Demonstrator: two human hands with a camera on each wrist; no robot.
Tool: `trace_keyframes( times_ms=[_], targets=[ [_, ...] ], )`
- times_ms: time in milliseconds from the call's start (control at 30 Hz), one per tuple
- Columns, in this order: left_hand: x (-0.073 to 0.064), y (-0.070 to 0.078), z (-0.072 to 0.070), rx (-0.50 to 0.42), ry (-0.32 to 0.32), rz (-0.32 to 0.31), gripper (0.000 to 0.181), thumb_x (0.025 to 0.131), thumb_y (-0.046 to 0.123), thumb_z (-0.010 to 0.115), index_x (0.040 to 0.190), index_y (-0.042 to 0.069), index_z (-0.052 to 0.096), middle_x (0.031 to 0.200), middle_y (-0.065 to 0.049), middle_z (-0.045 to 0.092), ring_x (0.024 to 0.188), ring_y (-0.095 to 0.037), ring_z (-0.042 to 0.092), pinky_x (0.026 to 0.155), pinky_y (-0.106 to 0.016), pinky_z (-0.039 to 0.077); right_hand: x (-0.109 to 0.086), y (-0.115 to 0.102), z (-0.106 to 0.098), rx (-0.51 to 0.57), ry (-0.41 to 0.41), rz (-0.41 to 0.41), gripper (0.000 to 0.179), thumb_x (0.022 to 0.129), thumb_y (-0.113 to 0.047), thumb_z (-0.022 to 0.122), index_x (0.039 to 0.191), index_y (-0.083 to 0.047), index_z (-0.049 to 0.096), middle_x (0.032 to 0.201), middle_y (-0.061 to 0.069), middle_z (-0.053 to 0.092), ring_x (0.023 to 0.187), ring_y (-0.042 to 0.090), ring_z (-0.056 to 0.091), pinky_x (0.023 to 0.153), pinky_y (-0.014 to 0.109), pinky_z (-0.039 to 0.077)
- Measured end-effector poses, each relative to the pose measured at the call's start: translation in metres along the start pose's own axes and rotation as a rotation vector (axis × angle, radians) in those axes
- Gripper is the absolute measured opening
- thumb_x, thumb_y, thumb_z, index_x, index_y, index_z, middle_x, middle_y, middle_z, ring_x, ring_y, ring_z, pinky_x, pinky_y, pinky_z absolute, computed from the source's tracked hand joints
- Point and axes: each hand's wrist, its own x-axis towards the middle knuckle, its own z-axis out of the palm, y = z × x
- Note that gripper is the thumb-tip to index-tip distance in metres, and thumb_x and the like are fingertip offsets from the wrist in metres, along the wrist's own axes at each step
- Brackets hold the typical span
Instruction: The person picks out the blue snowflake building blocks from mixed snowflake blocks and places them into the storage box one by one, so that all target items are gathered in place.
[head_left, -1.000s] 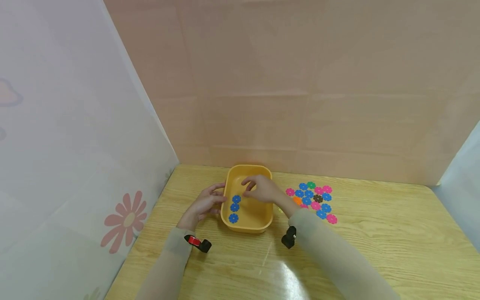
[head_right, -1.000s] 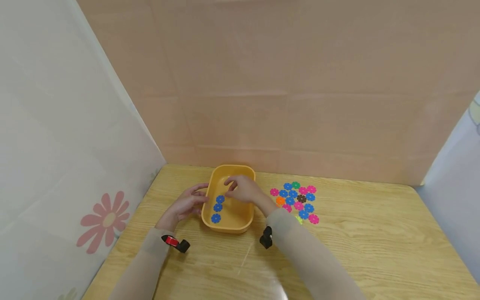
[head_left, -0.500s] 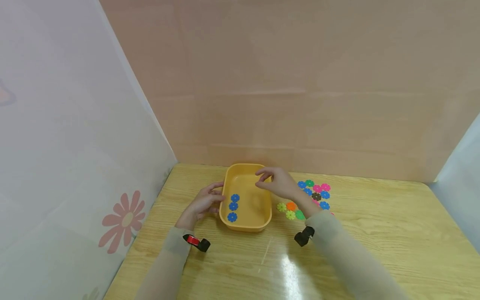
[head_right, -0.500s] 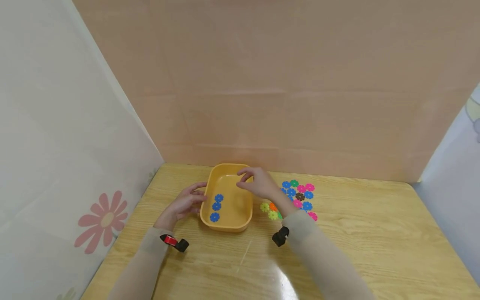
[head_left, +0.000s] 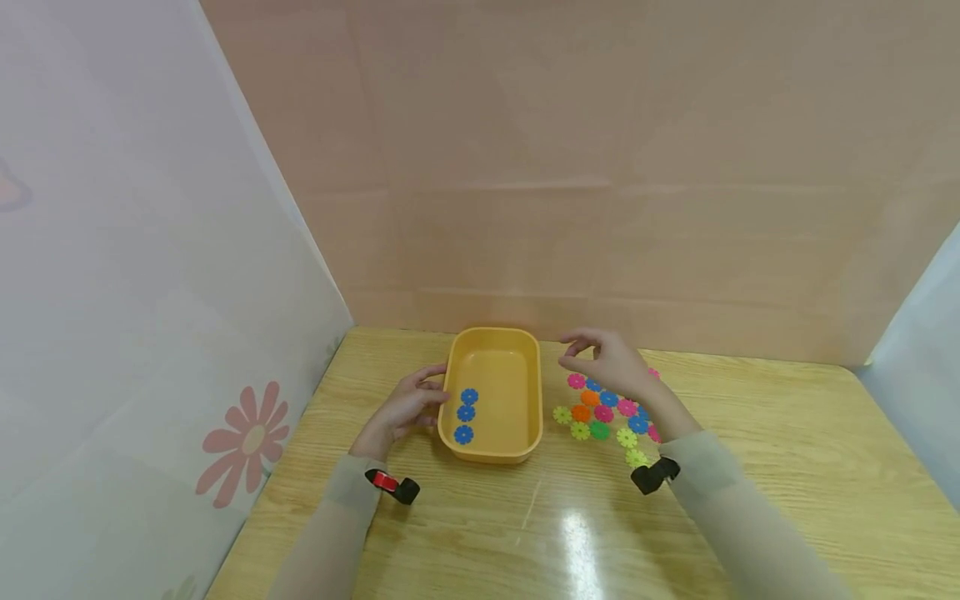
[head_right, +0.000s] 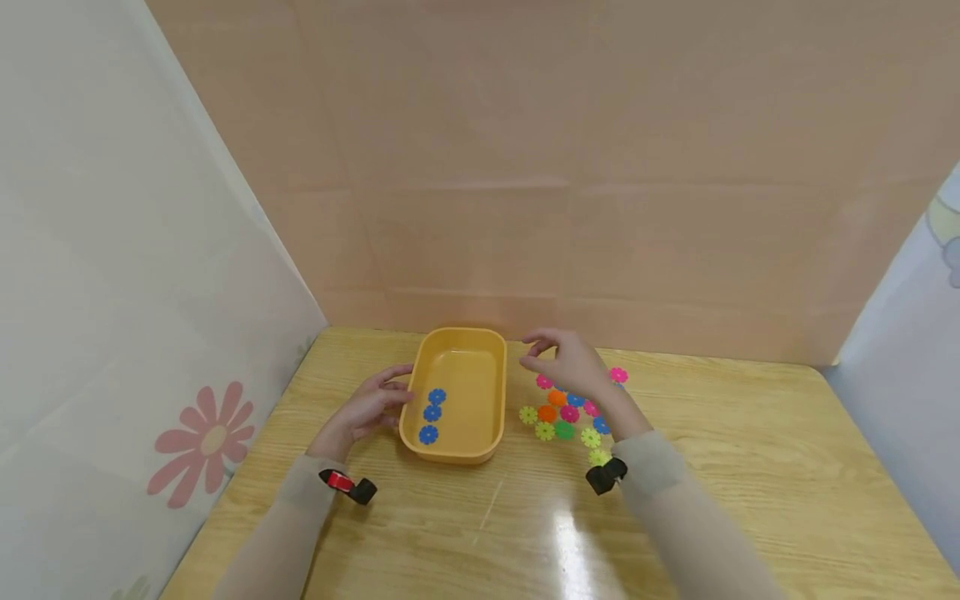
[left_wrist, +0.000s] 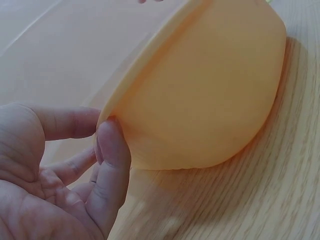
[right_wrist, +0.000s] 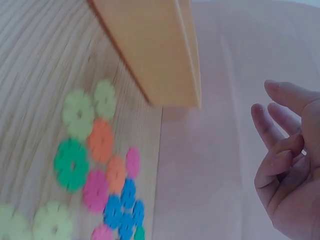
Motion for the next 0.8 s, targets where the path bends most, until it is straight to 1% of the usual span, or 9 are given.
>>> trace_keyframes(
  times_ms=[33, 100, 133, 233, 267, 333, 467, 600, 800],
  targets=[
    [0.0, 0.0, 0.0, -0.001, 0.001, 0.001, 0.06, 0.098, 0.006, 0.065, 0.155, 0.015, 0.047, 0.124, -0.022, 0.062, 0.095, -0.026, 0.067, 0.064, -0.031, 0.058, -0.002, 0.003, -0.003, -0.005, 0.001, 0.004, 0.033, 0.096, -0.026, 0.077, 0.126, -0.014, 0.072, 0.101, 0.0, 0.073, 0.087, 0.027, 0.058, 0.073, 0.037, 0.045],
    [0.001, 0.0, 0.0, -0.002, 0.003, 0.003, 0.059, 0.098, 0.006, 0.066, 0.154, 0.015, 0.048, 0.123, -0.021, 0.062, 0.094, -0.026, 0.067, 0.063, -0.03, 0.058, -0.007, 0.01, -0.009, -0.01, 0.006, 0.013, 0.034, 0.096, -0.028, 0.077, 0.126, -0.014, 0.072, 0.102, 0.001, 0.073, 0.076, 0.027, 0.057, 0.064, 0.035, 0.046],
    [0.001, 0.0, 0.0, -0.002, 0.002, 0.003, 0.06, 0.098, 0.006, 0.066, 0.154, 0.015, 0.048, 0.124, -0.021, 0.062, 0.094, -0.025, 0.067, 0.063, -0.03, 0.058, -0.009, 0.014, -0.011, -0.016, 0.006, 0.017, 0.034, 0.096, -0.028, 0.077, 0.127, -0.014, 0.071, 0.103, 0.001, 0.073, 0.078, 0.026, 0.057, 0.066, 0.034, 0.047],
    [0.001, 0.0, 0.0, -0.003, -0.001, -0.001, 0.06, 0.098, 0.006, 0.066, 0.154, 0.014, 0.048, 0.125, -0.022, 0.062, 0.094, -0.026, 0.068, 0.064, -0.031, 0.059, -0.016, 0.026, -0.015, -0.021, 0.012, 0.04, 0.035, 0.097, -0.029, 0.076, 0.127, -0.012, 0.07, 0.104, 0.003, 0.072, 0.069, 0.027, 0.057, 0.058, 0.034, 0.048],
    [0.001, 0.0, 0.0, -0.001, -0.002, 0.0, 0.06, 0.097, 0.006, 0.066, 0.154, 0.014, 0.047, 0.125, -0.022, 0.062, 0.095, -0.026, 0.068, 0.064, -0.031, 0.059, -0.019, 0.031, -0.016, -0.023, 0.013, 0.051, 0.035, 0.097, -0.029, 0.076, 0.127, -0.012, 0.07, 0.104, 0.004, 0.072, 0.07, 0.027, 0.058, 0.058, 0.034, 0.048],
    [0.001, 0.0, -0.001, 0.0, -0.003, -0.001, 0.061, 0.098, 0.005, 0.066, 0.155, 0.014, 0.047, 0.126, -0.023, 0.062, 0.095, -0.026, 0.068, 0.065, -0.032, 0.06, -0.024, 0.038, -0.017, -0.039, 0.018, 0.066, 0.036, 0.097, -0.029, 0.076, 0.127, -0.011, 0.07, 0.105, 0.004, 0.072, 0.083, 0.027, 0.063, 0.069, 0.036, 0.05],
    [0.002, 0.0, -0.002, 0.003, 0.007, 0.001, 0.059, 0.098, 0.005, 0.065, 0.154, 0.014, 0.048, 0.126, -0.023, 0.062, 0.096, -0.027, 0.068, 0.065, -0.032, 0.06, -0.033, 0.052, -0.018, -0.056, 0.016, 0.091, 0.038, 0.097, -0.029, 0.075, 0.128, -0.007, 0.07, 0.106, 0.005, 0.073, 0.092, 0.03, 0.065, 0.076, 0.039, 0.052],
    [0.002, -0.002, -0.002, 0.007, 0.01, 0.008, 0.059, 0.099, 0.005, 0.064, 0.154, 0.013, 0.047, 0.127, -0.024, 0.062, 0.097, -0.028, 0.067, 0.065, -0.032, 0.059, -0.043, 0.067, -0.02, -0.06, -0.005, 0.127, 0.043, 0.097, -0.029, 0.075, 0.131, -0.003, 0.068, 0.108, 0.008, 0.073, 0.088, 0.03, 0.069, 0.073, 0.04, 0.056],
    [0.0, -0.003, -0.002, 0.01, 0.003, 0.006, 0.06, 0.099, 0.005, 0.064, 0.155, 0.012, 0.046, 0.129, -0.025, 0.06, 0.097, -0.027, 0.067, 0.065, -0.032, 0.059, -0.058, 0.09, -0.026, -0.12, -0.005, 0.166, 0.045, 0.097, -0.034, 0.076, 0.13, -0.003, 0.068, 0.109, 0.006, 0.073, 0.102, 0.029, 0.065, 0.077, 0.039, 0.054]
  ],
)
